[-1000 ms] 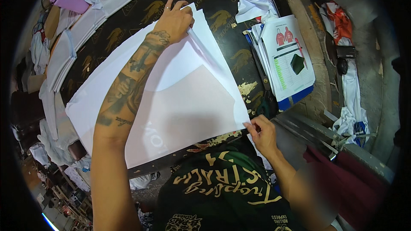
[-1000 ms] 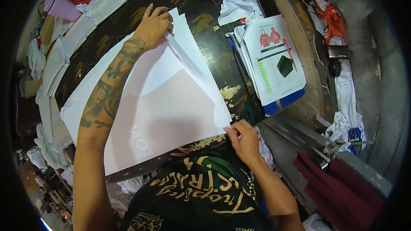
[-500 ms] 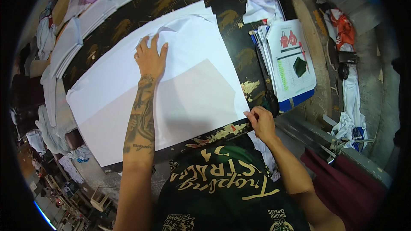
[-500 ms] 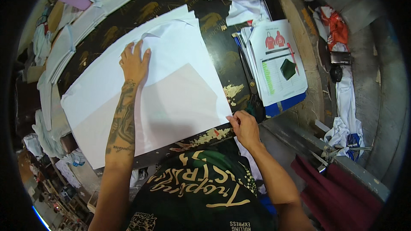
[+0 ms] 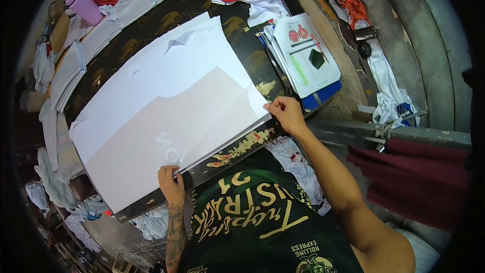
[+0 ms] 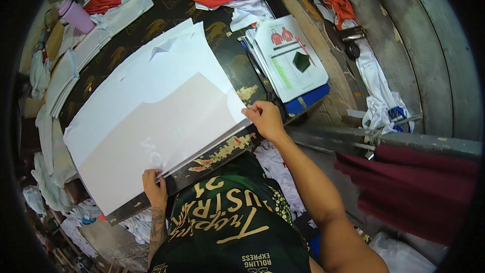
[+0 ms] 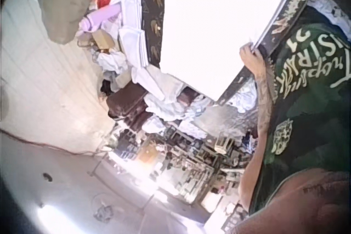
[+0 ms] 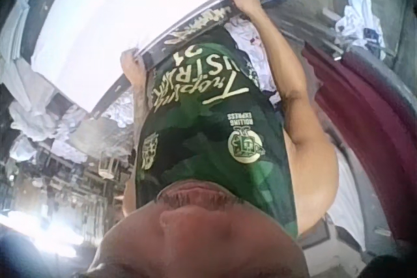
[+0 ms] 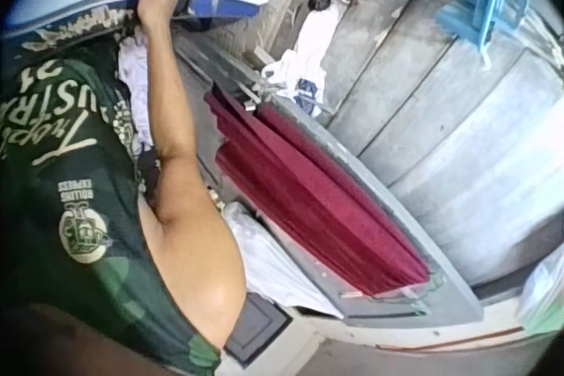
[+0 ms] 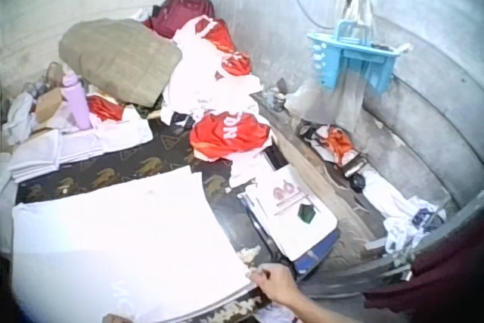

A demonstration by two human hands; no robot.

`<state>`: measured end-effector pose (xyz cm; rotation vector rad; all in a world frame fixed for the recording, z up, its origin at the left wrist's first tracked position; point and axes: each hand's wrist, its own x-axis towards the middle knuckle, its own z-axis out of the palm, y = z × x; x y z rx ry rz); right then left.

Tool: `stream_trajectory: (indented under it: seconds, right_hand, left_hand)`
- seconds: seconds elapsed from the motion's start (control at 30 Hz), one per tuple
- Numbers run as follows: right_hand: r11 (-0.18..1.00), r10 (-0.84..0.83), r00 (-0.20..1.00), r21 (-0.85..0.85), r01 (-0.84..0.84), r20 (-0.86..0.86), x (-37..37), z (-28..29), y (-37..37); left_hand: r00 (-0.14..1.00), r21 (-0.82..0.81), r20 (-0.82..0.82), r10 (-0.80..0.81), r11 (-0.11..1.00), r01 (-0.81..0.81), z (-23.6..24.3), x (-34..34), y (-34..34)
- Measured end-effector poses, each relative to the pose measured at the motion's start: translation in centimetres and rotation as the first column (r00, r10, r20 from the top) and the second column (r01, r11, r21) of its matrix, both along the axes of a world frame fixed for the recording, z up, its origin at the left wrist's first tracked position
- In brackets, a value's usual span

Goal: The person cuts white paper or fabric sheets with scissors on a table, then handles and folds red and white soccer jerseys. The person repeatedly cuts sheets and folds jerseys, placing finished items on the table.

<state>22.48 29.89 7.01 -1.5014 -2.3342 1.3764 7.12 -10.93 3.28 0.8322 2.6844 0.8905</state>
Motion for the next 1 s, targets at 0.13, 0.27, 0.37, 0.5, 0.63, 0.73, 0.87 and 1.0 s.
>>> stream_trajectory:
  seconds: [0.13, 0.27, 0.37, 0.5, 0.63, 0.73, 0.87, 1.0]
  right_hand:
    - [0.974, 0.125, 0.983, 0.17, -0.147, 0.134, 2.6, -2.2, -1.6]
    - [0.967, 0.168, 0.973, 0.166, -0.194, 0.158, 2.6, -3.1, -1.2]
    - [0.952, 0.202, 0.973, 0.209, -0.222, 0.115, 2.9, -3.2, -0.9]
    - [0.922, 0.143, 0.989, 0.358, -0.147, 0.038, 3.0, -3.5, -2.3]
    - [0.835, 0.252, 0.937, 0.435, -0.337, 0.243, 2.0, -3.1, -4.2]
    - [0.959, 0.112, 0.99, 0.253, -0.13, 0.086, 2.1, -2.2, -3.6]
    - [0.948, 0.173, 0.97, 0.238, -0.211, 0.171, 2.9, -1.2, -1.7]
    - [0.827, 0.256, 0.952, 0.472, -0.306, 0.169, -0.6, -0.8, -3.2]
  left_hand:
    - [0.996, -0.041, -0.07, -0.054, 0.998, 0.051, -0.2, 1.3, -1.1]
    - [0.998, -0.037, -0.051, -0.047, 0.998, 0.045, -0.1, 1.7, -1.2]
    - [0.999, -0.085, -0.03, -0.02, 0.996, 0.017, 0.3, 1.6, -0.7]
    - [0.998, -0.116, -0.055, 0.005, 0.993, -0.011, 1.1, 1.7, 2.6]
    - [0.988, -0.06, -0.011, -0.151, 0.987, 0.15, 1.5, 1.8, 8.0]
    - [0.958, -0.26, -0.035, -0.286, 0.928, 0.268, 1.6, 1.1, 9.5]
    - [0.997, -0.133, 0.068, -0.038, 0.99, 0.047, 0.7, -0.9, 4.2]
    - [0.907, -0.245, -0.187, 0.377, 0.876, -0.415, -2.2, -4.2, -8.9]
